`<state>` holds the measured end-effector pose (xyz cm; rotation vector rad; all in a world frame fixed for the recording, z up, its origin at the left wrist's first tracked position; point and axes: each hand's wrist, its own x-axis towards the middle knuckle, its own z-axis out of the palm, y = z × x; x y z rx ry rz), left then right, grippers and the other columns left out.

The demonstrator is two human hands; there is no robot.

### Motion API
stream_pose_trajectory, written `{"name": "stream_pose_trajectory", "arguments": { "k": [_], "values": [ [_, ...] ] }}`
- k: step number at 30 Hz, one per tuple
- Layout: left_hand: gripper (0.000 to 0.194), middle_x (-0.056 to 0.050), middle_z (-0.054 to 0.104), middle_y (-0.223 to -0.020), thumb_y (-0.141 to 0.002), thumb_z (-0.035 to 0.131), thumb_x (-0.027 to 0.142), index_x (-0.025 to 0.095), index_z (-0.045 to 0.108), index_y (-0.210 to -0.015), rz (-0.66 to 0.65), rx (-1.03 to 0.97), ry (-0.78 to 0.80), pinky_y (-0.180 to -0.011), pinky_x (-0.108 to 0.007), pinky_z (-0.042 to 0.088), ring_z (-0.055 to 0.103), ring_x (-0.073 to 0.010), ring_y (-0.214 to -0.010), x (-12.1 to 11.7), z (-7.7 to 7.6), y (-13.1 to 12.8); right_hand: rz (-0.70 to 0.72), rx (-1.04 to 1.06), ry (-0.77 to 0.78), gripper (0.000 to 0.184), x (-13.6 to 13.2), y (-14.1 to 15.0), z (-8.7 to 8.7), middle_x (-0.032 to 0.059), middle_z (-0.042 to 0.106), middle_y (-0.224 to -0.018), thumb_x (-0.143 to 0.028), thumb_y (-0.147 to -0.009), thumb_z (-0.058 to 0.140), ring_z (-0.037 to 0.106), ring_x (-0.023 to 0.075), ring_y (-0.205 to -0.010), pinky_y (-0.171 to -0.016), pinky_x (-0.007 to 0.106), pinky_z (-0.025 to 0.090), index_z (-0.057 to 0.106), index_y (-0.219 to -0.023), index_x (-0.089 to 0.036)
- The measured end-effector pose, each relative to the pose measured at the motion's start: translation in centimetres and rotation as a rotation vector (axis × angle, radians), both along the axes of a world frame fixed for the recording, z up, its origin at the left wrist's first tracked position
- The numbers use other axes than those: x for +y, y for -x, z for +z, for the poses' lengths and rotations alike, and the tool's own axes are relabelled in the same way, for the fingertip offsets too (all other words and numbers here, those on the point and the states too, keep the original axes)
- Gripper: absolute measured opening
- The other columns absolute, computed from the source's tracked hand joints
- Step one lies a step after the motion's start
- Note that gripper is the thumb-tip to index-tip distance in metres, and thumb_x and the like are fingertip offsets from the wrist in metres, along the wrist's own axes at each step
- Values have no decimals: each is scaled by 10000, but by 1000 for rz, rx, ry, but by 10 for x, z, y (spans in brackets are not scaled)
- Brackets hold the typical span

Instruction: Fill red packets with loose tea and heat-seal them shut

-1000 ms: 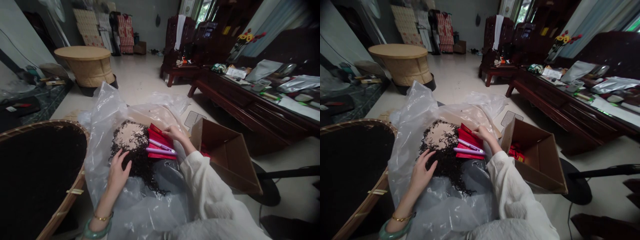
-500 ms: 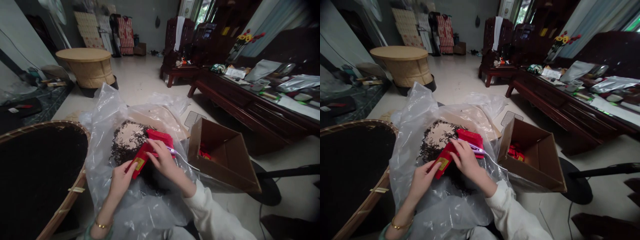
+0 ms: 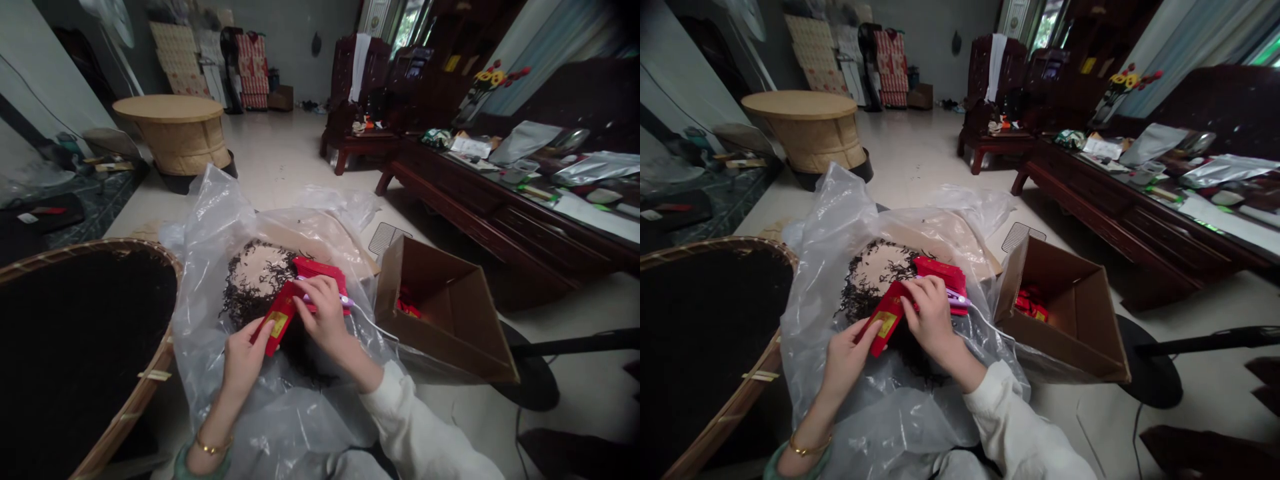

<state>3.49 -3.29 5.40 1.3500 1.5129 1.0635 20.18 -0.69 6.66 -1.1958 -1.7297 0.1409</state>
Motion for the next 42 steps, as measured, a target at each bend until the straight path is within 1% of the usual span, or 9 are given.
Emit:
{"name": "stream_pose_trajectory", "arguments": {
  "k": [11, 16, 19, 23, 26, 31, 33, 36, 42],
  "values": [
    [438, -36, 740, -635, -750, 611, 531, 141, 744, -899, 30, -30, 15, -470, -263, 523, 669, -197, -476, -2, -6, 0, -7, 56, 56, 290, -4, 5, -3, 95, 663, -1028, -203, -927, 525, 557, 264, -991, -887, 473, 488, 663, -1173, -266],
    [423, -24, 722, -596, -755, 606, 526, 143, 739, -874, 34, -37, 25, -456, -258, 516, 662, -195, -460, -2, -5, -2, 0, 60, -8, 258, -3, 6, -3, 97, 673, -1018, -195, -936, 524, 566, 251, -963, -859, 442, 493, 673, -1141, -241],
    [413, -21, 717, -582, -765, 599, 516, 141, 738, -866, 30, -25, 19, -454, -257, 511, 658, -195, -453, -3, -5, -2, -5, 62, -26, 198, -4, 8, -3, 93, 667, -1002, -190, -934, 533, 566, 242, -954, -851, 422, 489, 686, -1054, -225],
    [374, -17, 731, -602, -778, 586, 477, 160, 752, -886, 16, 57, -53, -495, -256, 525, 670, -192, -480, -4, -9, -1, -20, 82, 58, 89, -2, 6, -2, 86, 656, -945, -228, -902, 602, 556, 245, -925, -814, 405, 490, 661, -965, -206],
    [349, -20, 747, -630, -783, 576, 457, 175, 757, -882, 24, 105, -87, -507, -258, 531, 677, -193, -496, -4, -10, -1, -13, 101, 124, 86, 0, 4, -3, 70, 666, -890, -246, -880, 639, 552, 241, -878, -779, 392, 491, 647, -960, -215],
    [366, -22, 736, -607, -804, 561, 469, 168, 750, -889, 14, 110, -81, -505, -257, 529, 665, -189, -472, -5, -10, -2, -12, 125, 121, 78, 1, 6, -7, 60, 671, -821, -239, -882, 643, 532, 235, -828, -733, 380, 486, 667, -953, -219],
    [367, -20, 729, -593, -809, 556, 471, 167, 747, -888, 0, 108, -72, -494, -254, 524, 663, -188, -467, -6, -10, -2, -28, 101, 131, 45, 2, 4, -8, 55, 665, -802, -240, -887, 637, 525, 234, -820, -749, 395, 475, 680, -894, -228],
    [366, -22, 733, -609, -801, 565, 474, 169, 744, -892, 1, 105, -63, -489, -252, 522, 671, -191, -473, -7, -12, -1, -49, 35, 120, 95, 5, 1, -7, 58, 652, -799, -247, -892, 627, 518, 239, -830, -760, 411, 458, 689, -822, -234],
    [388, -6, 692, -545, -796, 553, 516, 172, 728, -834, 25, 95, -7, -453, -248, 502, 655, -191, -440, -5, -9, -2, 137, -122, -29, 173, 1, 0, -3, 62, 701, -836, -182, -943, 501, 527, 215, -756, -718, 393, 456, 655, -874, -221]
  ]
}}
